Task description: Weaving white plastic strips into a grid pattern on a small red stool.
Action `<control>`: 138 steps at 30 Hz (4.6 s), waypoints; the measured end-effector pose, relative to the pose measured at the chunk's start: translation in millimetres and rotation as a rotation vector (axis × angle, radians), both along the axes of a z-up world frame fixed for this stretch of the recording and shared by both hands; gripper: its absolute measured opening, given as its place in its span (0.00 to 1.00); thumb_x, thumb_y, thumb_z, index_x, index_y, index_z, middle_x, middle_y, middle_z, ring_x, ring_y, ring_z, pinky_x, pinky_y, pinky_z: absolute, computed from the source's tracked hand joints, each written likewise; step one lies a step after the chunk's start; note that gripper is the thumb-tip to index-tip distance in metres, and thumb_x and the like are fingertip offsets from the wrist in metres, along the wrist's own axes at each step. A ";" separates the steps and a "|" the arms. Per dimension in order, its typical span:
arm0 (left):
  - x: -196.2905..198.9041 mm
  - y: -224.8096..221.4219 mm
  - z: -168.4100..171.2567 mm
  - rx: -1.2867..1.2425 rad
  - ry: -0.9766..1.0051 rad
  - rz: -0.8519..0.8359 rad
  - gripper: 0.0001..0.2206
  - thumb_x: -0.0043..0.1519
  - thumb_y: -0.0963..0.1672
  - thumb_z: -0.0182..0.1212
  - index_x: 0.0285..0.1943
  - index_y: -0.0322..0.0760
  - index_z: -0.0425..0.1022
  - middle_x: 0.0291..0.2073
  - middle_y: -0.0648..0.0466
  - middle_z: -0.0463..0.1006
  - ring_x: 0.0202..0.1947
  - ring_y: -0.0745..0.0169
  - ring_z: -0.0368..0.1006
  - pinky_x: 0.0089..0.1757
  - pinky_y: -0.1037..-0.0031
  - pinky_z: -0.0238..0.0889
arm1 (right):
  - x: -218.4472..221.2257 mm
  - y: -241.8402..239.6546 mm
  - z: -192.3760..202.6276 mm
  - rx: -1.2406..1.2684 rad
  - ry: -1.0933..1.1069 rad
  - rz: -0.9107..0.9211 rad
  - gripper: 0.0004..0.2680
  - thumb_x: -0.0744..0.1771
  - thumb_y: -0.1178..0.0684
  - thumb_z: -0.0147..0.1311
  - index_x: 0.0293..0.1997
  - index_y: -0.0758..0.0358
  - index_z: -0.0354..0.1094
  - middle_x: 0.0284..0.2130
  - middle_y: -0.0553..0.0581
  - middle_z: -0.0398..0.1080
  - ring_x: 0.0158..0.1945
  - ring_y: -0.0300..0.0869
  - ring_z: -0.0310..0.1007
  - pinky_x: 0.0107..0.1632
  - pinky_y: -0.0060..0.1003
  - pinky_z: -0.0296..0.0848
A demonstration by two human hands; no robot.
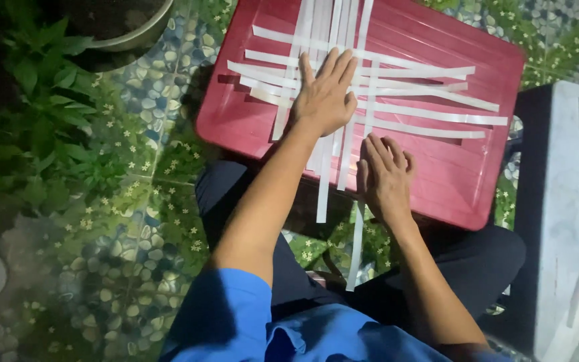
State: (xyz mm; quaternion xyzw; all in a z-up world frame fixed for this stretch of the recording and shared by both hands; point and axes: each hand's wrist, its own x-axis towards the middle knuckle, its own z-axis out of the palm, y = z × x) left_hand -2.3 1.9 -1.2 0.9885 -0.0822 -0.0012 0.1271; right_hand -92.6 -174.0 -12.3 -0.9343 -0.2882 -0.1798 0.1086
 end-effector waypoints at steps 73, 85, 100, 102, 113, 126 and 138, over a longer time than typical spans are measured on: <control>-2.1 -2.4 -6.6 0.006 -0.084 0.040 0.27 0.57 0.49 0.35 0.66 0.37 0.47 0.65 0.50 0.48 0.65 0.58 0.39 0.55 0.39 0.24 | 96.1 -20.0 -13.2 0.087 0.022 0.121 0.24 0.57 0.34 0.56 0.52 0.57 0.60 0.48 0.58 0.56 0.58 0.55 0.48 0.54 0.62 0.41; -5.0 -0.4 4.2 -0.014 -0.042 0.039 0.27 0.57 0.49 0.33 0.67 0.38 0.45 0.67 0.50 0.40 0.67 0.56 0.33 0.56 0.40 0.23 | 142.8 -12.4 32.9 -0.087 0.364 0.177 0.36 0.51 0.36 0.62 0.58 0.70 0.53 0.54 0.74 0.55 0.59 0.65 0.50 0.56 0.59 0.53; -0.5 -0.2 -7.0 -0.040 -0.062 0.102 0.30 0.54 0.51 0.37 0.66 0.36 0.46 0.64 0.45 0.46 0.65 0.52 0.36 0.56 0.40 0.23 | 183.0 15.4 34.7 -0.348 0.462 0.080 0.35 0.53 0.34 0.56 0.63 0.59 0.47 0.58 0.67 0.51 0.58 0.63 0.53 0.56 0.58 0.51; -1.3 -1.0 -6.0 -0.045 -0.069 0.103 0.31 0.54 0.51 0.37 0.66 0.34 0.45 0.63 0.45 0.46 0.65 0.53 0.36 0.56 0.40 0.24 | 180.4 9.1 29.5 -0.007 0.265 0.363 0.31 0.53 0.42 0.62 0.54 0.74 0.55 0.44 0.73 0.60 0.45 0.68 0.61 0.47 0.57 0.61; -0.7 -0.2 -5.7 -0.053 -0.102 0.114 0.31 0.53 0.51 0.38 0.65 0.31 0.46 0.63 0.45 0.47 0.64 0.55 0.37 0.55 0.38 0.24 | 169.6 6.9 55.0 -0.308 0.704 0.241 0.45 0.46 0.46 0.63 0.66 0.56 0.34 0.63 0.63 0.39 0.64 0.63 0.37 0.60 0.62 0.42; -2.0 0.7 -2.5 -0.062 -0.089 0.113 0.31 0.54 0.51 0.39 0.65 0.31 0.46 0.63 0.45 0.47 0.64 0.54 0.37 0.54 0.37 0.23 | 169.4 7.8 52.5 -0.239 0.610 0.333 0.44 0.45 0.33 0.64 0.64 0.57 0.45 0.61 0.59 0.47 0.64 0.59 0.40 0.58 0.63 0.41; 0.1 0.5 -1.0 -0.064 -0.034 0.094 0.30 0.55 0.50 0.37 0.65 0.30 0.45 0.64 0.44 0.45 0.65 0.53 0.36 0.54 0.36 0.22 | 166.0 12.1 34.9 -0.081 0.550 0.390 0.44 0.45 0.33 0.65 0.61 0.67 0.48 0.60 0.64 0.49 0.64 0.59 0.42 0.57 0.63 0.41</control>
